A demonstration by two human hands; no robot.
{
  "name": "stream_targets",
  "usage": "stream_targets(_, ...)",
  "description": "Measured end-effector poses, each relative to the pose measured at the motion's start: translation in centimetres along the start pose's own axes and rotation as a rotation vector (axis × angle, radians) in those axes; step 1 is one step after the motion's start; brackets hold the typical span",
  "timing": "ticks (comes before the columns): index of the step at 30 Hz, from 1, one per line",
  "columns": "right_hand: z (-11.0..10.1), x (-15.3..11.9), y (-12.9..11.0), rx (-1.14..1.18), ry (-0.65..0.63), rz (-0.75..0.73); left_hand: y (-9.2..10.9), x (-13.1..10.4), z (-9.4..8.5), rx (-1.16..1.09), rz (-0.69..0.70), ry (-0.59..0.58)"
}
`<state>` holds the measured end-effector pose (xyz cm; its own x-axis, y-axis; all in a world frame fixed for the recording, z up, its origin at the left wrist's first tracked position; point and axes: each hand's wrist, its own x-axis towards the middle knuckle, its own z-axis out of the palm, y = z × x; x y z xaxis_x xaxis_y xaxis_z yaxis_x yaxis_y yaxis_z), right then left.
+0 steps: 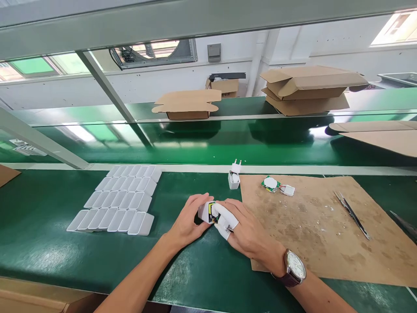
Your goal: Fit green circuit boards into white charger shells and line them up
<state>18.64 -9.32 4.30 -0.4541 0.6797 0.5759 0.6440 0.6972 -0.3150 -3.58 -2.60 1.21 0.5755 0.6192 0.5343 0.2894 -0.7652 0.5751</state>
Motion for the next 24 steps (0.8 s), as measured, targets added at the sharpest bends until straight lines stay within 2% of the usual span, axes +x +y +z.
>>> stream_targets(4, 0.3, 0.2, 0.0, 0.034, 0.016, 0.018, 0.1, -0.1, 0.2, -0.061, 0.007, -0.025)
stream_targets(8, 0.3, 0.5, 0.0, 0.094, 0.119, 0.177, 0.4, -0.1, 0.5, -0.043, -0.043, -0.033)
stream_targets(10, 0.2, 0.5, 0.0, 0.137, 0.151, 0.209, 0.4, 0.0, 0.6, -0.045, -0.068, -0.043)
stream_targets(13, 0.4, 0.4, 0.5, 0.176, 0.175, 0.203, 0.1, 0.0, 0.5, -0.192, -0.153, -0.064)
stream_targets(16, 1.0, 0.1, 1.2, 0.145, 0.139, 0.195, 0.0, 0.0, 0.4, -0.363, -0.285, -0.057)
stream_targets(19, 1.4, -0.1, 1.7, 0.182, 0.050, 0.162, 0.3, 0.0, 0.4, -0.499, -0.388, -0.049)
stream_targets(24, 1.5, -0.3, 1.9, 0.195, -0.070, 0.144, 1.2, 0.2, 0.1, -0.572, -0.440, -0.033)
